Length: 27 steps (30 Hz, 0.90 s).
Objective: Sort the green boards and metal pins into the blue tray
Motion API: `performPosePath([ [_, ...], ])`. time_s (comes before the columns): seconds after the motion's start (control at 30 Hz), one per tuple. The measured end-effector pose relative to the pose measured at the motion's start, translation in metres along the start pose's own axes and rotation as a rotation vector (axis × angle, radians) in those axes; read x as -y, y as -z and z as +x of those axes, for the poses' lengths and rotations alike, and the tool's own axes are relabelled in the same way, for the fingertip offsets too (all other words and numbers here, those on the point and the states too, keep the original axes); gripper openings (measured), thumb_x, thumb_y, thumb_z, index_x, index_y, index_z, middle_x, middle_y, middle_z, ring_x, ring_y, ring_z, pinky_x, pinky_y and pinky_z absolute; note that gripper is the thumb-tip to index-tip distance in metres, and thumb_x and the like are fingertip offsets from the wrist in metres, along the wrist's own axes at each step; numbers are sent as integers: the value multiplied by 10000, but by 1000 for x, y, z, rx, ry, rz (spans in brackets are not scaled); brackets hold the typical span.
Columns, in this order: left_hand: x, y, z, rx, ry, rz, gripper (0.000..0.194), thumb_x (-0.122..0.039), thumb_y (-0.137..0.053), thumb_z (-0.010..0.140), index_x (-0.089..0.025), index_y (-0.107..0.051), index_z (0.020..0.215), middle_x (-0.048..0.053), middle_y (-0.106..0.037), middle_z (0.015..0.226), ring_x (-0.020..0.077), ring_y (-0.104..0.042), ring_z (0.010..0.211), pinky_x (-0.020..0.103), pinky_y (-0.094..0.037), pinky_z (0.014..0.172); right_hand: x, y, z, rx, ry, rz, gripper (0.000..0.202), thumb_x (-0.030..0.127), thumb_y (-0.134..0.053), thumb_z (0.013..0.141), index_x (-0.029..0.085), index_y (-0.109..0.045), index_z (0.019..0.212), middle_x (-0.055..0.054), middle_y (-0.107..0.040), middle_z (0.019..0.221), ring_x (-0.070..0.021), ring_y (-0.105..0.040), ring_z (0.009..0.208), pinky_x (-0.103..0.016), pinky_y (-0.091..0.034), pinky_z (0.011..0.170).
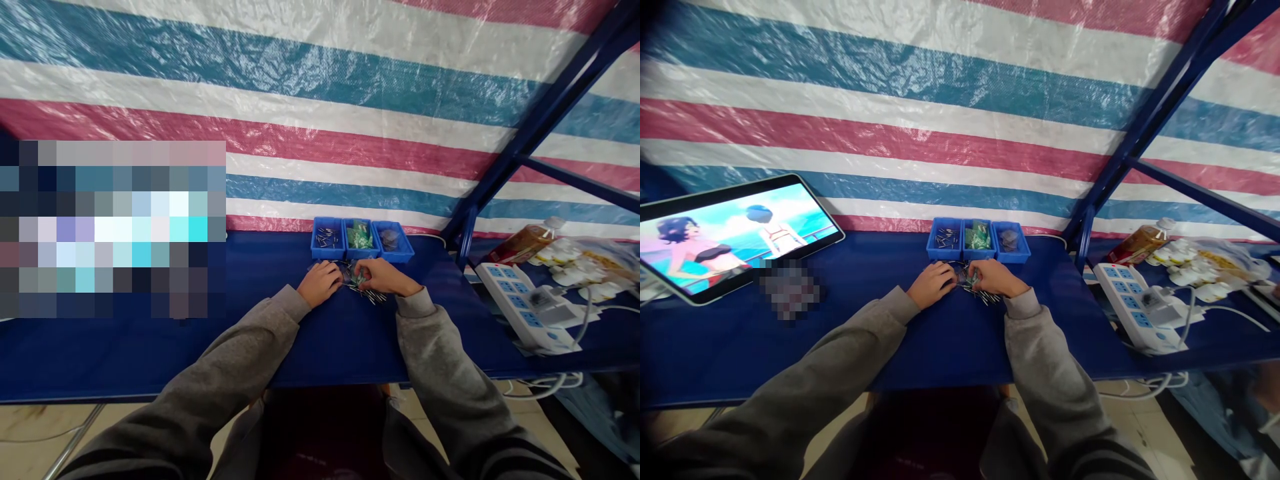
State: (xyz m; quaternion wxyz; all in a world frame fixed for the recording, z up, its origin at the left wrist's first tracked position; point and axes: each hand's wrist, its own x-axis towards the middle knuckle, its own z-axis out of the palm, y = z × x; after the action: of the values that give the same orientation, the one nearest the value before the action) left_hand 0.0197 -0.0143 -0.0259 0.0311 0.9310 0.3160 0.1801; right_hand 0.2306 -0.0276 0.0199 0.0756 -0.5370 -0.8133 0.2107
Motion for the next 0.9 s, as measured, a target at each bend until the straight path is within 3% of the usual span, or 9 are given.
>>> performPosePath([
  [0.17, -1, 5, 0, -24, 41, 23, 131, -225, -496, 925, -159, -588, 860, 76, -602, 933, 216, -503, 864, 345, -366, 741, -2, -6, 1, -199, 78, 165, 166, 260, -713, 762, 162, -651, 881, 33, -563, 633, -115, -511, 577, -232, -348, 567],
  [0.27, 2, 8, 0, -103, 76, -26, 130, -210, -478, 928, -164, -562, 840, 63, -606, 891, 207, -502, 818, 342, -364, 731, -1, -12, 3, -302, 174, 202, 195, 293, -709, 778, 167, -670, 922, 17, -588, 667, -116, -507, 571, -241, -372, 573],
  [0.4, 4, 9, -1, -229, 112, -66, 162, -219, -435, 946, -174, -546, 837, 58, -605, 864, 205, -507, 802, 340, -369, 729, 5, -20, 4, -389, 277, 210, 138, 299, -630, 856, 171, -680, 841, -23, -635, 721, -127, -528, 592, -252, -399, 591],
  [0.63, 0, 10, -1, -425, 90, -207, 214, -266, -407, 971, -172, -551, 842, 52, -594, 822, 185, -533, 774, 313, -418, 738, 12, -27, 2, -608, 247, 304, 209, 376, -602, 876, 191, -680, 817, -46, -685, 751, -162, -594, 638, -268, -450, 604],
  [0.9, 0, 10, 0, -552, 63, -322, 208, -337, -498, 949, -180, -615, 879, 43, -647, 811, 170, -594, 789, 292, -475, 740, 15, -26, 2, -593, 168, 447, 364, 466, -519, 907, 190, -634, 700, -12, -594, 586, -147, -548, 534, -272, -429, 559],
])
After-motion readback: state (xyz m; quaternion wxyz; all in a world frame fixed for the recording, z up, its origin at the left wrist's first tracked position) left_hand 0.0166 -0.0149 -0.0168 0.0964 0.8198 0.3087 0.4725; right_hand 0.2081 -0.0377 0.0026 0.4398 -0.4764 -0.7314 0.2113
